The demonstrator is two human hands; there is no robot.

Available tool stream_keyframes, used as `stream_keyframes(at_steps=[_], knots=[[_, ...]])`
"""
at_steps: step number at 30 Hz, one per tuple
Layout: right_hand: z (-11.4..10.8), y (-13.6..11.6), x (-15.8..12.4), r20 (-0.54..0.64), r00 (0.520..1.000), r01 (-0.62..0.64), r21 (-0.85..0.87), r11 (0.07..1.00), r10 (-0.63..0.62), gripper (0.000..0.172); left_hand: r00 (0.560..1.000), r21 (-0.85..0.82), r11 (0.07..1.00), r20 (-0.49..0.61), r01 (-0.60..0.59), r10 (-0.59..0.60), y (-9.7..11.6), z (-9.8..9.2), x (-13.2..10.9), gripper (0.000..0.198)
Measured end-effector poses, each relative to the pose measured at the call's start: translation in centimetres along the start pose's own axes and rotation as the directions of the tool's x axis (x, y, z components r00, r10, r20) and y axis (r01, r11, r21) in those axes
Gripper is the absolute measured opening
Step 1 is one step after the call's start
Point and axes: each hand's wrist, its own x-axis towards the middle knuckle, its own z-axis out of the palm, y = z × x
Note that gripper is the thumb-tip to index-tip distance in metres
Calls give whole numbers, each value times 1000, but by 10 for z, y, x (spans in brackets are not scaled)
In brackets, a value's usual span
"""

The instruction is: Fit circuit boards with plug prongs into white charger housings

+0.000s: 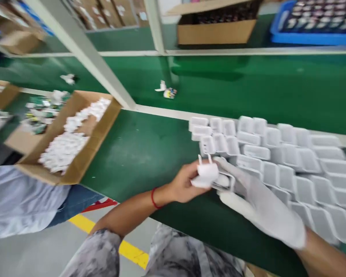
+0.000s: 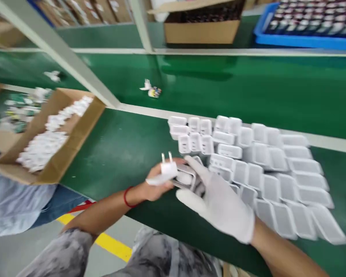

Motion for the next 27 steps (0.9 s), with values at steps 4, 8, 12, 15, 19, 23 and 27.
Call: stream_keyframes(at_steps=[4,8,12,15,19,23,27], knots=[[-3,0,2,109,984,-160,228,960,138,48,985,17,984,19,-175,174,1,0,1,51],[4,2,7,96,984,-176,335,926,152,43,972,89,969,68,-230,224,6,1,5,52],[11,6,3,56,995,-93,364,927,78,48,955,81,952,69,-294,289,4,2,6,53],[11,7,3,56,994,-111,345,932,97,50,961,48,961,41,-274,272,4,4,5,51],[1,3,2,123,975,-217,342,914,186,51,994,-27,994,13,-106,106,8,4,6,41],[-10,-3,-8,-41,994,-81,349,934,102,47,999,-135,991,-46,7,-13,11,4,6,43],[-4,-3,-12,-229,971,67,-35,997,-73,43,993,-148,987,-85,69,-83,8,3,6,46]])
